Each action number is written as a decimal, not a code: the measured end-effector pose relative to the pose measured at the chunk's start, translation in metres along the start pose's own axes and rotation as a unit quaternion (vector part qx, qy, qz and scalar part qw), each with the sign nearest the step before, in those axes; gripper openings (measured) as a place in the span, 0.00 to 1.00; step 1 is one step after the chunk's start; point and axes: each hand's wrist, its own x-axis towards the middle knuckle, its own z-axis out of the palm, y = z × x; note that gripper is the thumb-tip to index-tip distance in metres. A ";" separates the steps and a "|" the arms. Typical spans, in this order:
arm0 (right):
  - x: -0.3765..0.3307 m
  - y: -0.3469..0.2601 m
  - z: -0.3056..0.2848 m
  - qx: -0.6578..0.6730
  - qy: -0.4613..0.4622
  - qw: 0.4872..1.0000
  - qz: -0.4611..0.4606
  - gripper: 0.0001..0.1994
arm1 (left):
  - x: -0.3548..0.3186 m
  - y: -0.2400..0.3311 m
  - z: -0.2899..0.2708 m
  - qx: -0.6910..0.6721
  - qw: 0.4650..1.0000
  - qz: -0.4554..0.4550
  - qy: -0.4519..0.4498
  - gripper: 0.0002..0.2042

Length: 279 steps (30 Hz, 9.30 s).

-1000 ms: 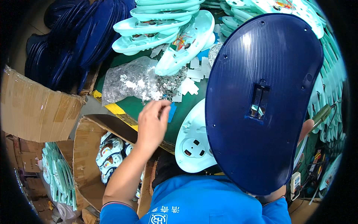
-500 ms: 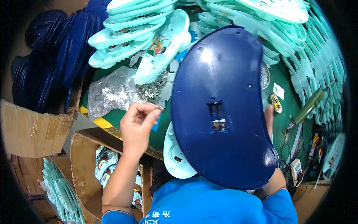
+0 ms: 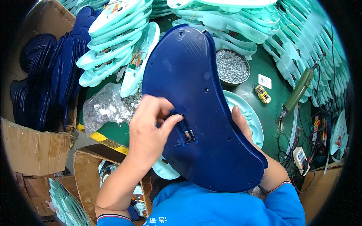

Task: The person assembles plastic toy components by inserting wires into a blue shell, placing a battery pack, and securing a white label with a green electric screwdriver. They repeat this process on multiple units, stacking completed shells aside.

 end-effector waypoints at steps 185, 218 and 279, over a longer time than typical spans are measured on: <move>-0.022 -0.067 -0.082 -0.848 0.325 0.324 -0.265 0.29 | 0.020 -0.123 0.043 0.217 0.971 -0.096 0.037 0.12; 0.009 -0.059 -0.033 -0.677 0.138 0.718 -0.078 0.07 | -0.004 -0.021 0.094 -0.058 0.981 0.145 -0.115 0.37; -0.047 -0.050 -0.018 -0.269 0.007 0.796 -0.542 0.64 | 0.019 0.029 0.100 -0.098 0.940 0.158 -0.286 0.05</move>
